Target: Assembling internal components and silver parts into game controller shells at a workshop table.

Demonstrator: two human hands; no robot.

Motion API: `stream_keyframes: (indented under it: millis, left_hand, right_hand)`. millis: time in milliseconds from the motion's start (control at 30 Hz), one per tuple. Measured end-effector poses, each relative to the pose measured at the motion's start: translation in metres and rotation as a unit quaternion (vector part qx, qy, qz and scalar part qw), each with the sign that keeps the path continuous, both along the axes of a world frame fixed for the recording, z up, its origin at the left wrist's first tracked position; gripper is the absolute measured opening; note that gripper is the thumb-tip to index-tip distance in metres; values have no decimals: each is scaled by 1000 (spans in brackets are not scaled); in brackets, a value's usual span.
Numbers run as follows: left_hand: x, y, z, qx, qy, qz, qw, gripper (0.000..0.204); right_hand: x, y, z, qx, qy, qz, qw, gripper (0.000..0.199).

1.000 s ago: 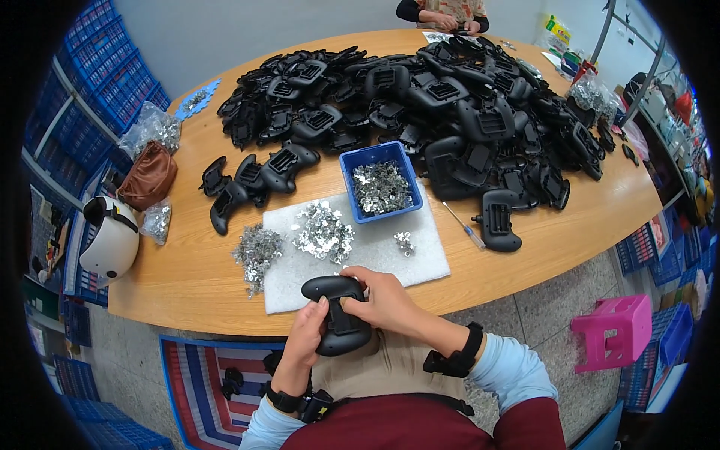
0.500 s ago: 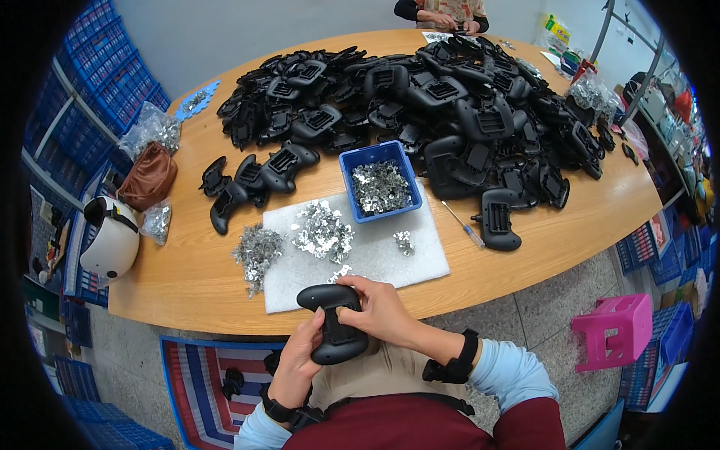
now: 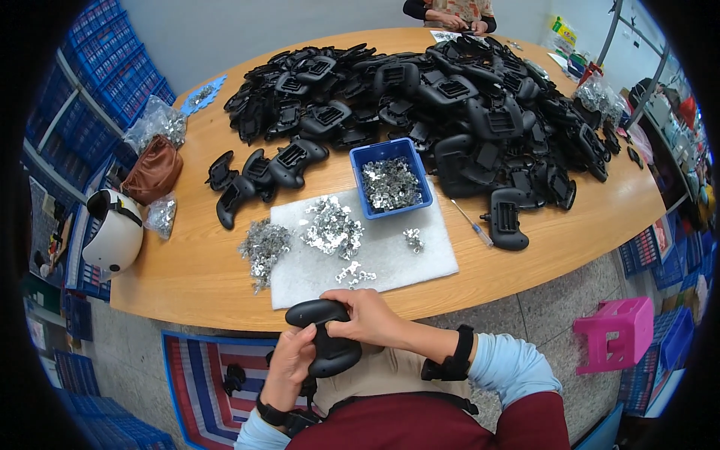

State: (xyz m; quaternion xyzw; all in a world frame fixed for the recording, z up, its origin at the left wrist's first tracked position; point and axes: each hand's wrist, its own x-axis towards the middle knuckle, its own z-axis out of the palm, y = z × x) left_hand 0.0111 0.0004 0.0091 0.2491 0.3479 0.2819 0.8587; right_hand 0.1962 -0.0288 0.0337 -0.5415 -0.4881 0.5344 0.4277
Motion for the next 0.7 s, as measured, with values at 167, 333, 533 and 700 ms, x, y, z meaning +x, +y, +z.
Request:
stream_keyframes:
  millis: [167, 333, 533, 700]
  left_hand:
    - [-30, 45, 29, 163, 72, -189, 966, 47]
    - [-19, 59, 45, 240, 157, -333, 898, 43]
    - [-39, 41, 12, 115, 75, 19, 990, 34]
    - [-34, 28, -12, 65, 19, 97, 993, 36]
  right_hand:
    - [-4, 14, 13, 159, -262, 157, 939, 48]
    - [-12, 23, 27, 213, -209, 185, 936, 52]
    - [51, 60, 14, 192, -256, -1, 947, 22]
    - [50, 73, -1, 229, -438, -12, 869, 9]
